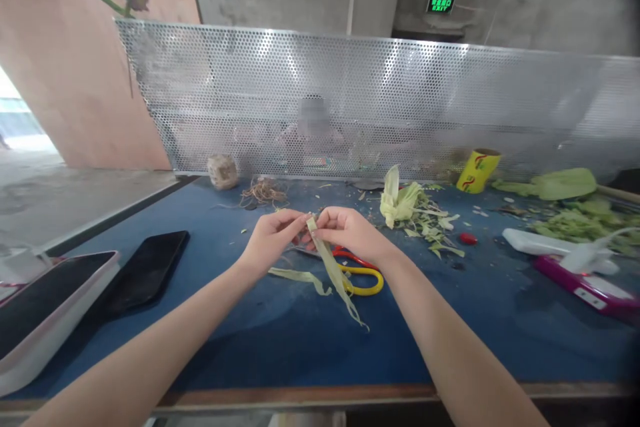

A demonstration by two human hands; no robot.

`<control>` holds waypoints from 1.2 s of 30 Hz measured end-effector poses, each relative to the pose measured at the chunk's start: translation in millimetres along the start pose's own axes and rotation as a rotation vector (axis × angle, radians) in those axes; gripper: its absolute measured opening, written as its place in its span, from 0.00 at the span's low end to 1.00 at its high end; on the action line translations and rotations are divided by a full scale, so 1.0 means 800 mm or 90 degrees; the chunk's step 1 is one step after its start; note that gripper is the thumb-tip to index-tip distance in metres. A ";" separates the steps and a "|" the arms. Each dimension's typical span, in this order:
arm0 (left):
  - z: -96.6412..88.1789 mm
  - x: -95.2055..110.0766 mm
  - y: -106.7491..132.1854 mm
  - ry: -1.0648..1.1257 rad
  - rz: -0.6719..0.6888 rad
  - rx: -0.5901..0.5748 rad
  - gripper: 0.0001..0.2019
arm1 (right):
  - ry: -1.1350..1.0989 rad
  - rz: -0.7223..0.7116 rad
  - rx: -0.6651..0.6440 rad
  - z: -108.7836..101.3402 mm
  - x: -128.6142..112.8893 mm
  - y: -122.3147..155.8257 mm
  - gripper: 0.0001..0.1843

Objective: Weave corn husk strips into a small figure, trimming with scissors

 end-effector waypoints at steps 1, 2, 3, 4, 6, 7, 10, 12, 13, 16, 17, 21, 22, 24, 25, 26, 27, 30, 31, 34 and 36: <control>-0.001 0.000 0.001 0.004 0.005 0.008 0.11 | 0.006 0.008 -0.005 0.003 0.000 0.000 0.10; -0.003 0.001 0.003 0.006 0.007 0.016 0.10 | 0.015 0.015 -0.006 0.005 0.000 0.000 0.09; -0.005 0.002 0.004 0.005 0.007 0.023 0.10 | 0.032 0.023 -0.005 0.007 0.000 0.001 0.08; -0.007 0.002 0.006 0.003 0.004 0.028 0.09 | 0.056 0.030 0.000 0.008 -0.001 0.001 0.07; -0.011 0.004 0.007 0.000 -0.010 0.050 0.10 | 0.111 0.043 0.017 0.008 -0.003 0.002 0.07; -0.013 0.004 0.008 -0.001 -0.020 0.061 0.11 | 0.133 0.048 0.028 0.007 -0.004 0.003 0.07; -0.016 0.001 0.008 0.002 -0.041 0.069 0.12 | 0.163 0.047 0.050 0.004 -0.007 0.004 0.08; -0.016 -0.002 0.008 0.001 -0.038 0.060 0.12 | 0.168 0.043 0.062 0.005 -0.008 0.003 0.07; -0.016 -0.003 0.009 0.001 -0.036 0.055 0.12 | 0.174 0.041 0.066 0.006 -0.008 0.003 0.07; -0.012 -0.005 0.011 0.011 -0.030 0.034 0.12 | 0.188 0.043 0.074 0.011 -0.009 0.002 0.07; -0.011 -0.004 0.012 0.021 -0.029 0.027 0.12 | 0.190 0.043 0.079 0.013 -0.010 0.002 0.07; -0.007 -0.003 0.014 0.098 -0.028 0.010 0.14 | 0.177 0.041 0.113 0.017 -0.013 0.002 0.07; -0.006 -0.003 0.014 0.109 -0.028 0.012 0.13 | 0.174 0.040 0.118 0.018 -0.013 0.002 0.07; -0.006 -0.003 0.015 0.109 -0.027 0.027 0.11 | 0.177 0.035 0.127 0.021 -0.013 0.002 0.08; -0.007 -0.002 0.016 0.102 -0.027 0.038 0.10 | 0.180 0.032 0.131 0.022 -0.013 0.003 0.08; -0.007 -0.002 0.016 0.096 -0.028 0.048 0.10 | 0.182 0.029 0.133 0.024 -0.013 0.003 0.08; -0.007 -0.001 0.016 0.091 -0.028 0.056 0.09 | 0.182 0.029 0.134 0.026 -0.013 0.003 0.08; -0.009 0.002 0.017 0.087 -0.019 0.065 0.08 | 0.140 0.045 0.143 0.031 -0.010 0.004 0.08; -0.010 0.003 0.017 0.091 -0.010 0.071 0.08 | 0.109 0.050 0.150 0.032 -0.009 0.004 0.09; -0.012 0.003 0.015 0.098 0.021 0.094 0.07 | 0.003 0.047 0.139 0.034 -0.004 0.003 0.14; -0.014 0.002 0.013 0.100 0.030 0.105 0.07 | -0.031 0.041 0.105 0.035 -0.001 0.002 0.14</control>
Point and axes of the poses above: each hand's wrist, its own y-axis away from the middle knuckle, its own z-axis out of the palm, x = y × z, the point moved 1 cm from there along -y, towards the middle knuckle, and after that the axes turned 9 degrees about -z, right-handed, at the moved point
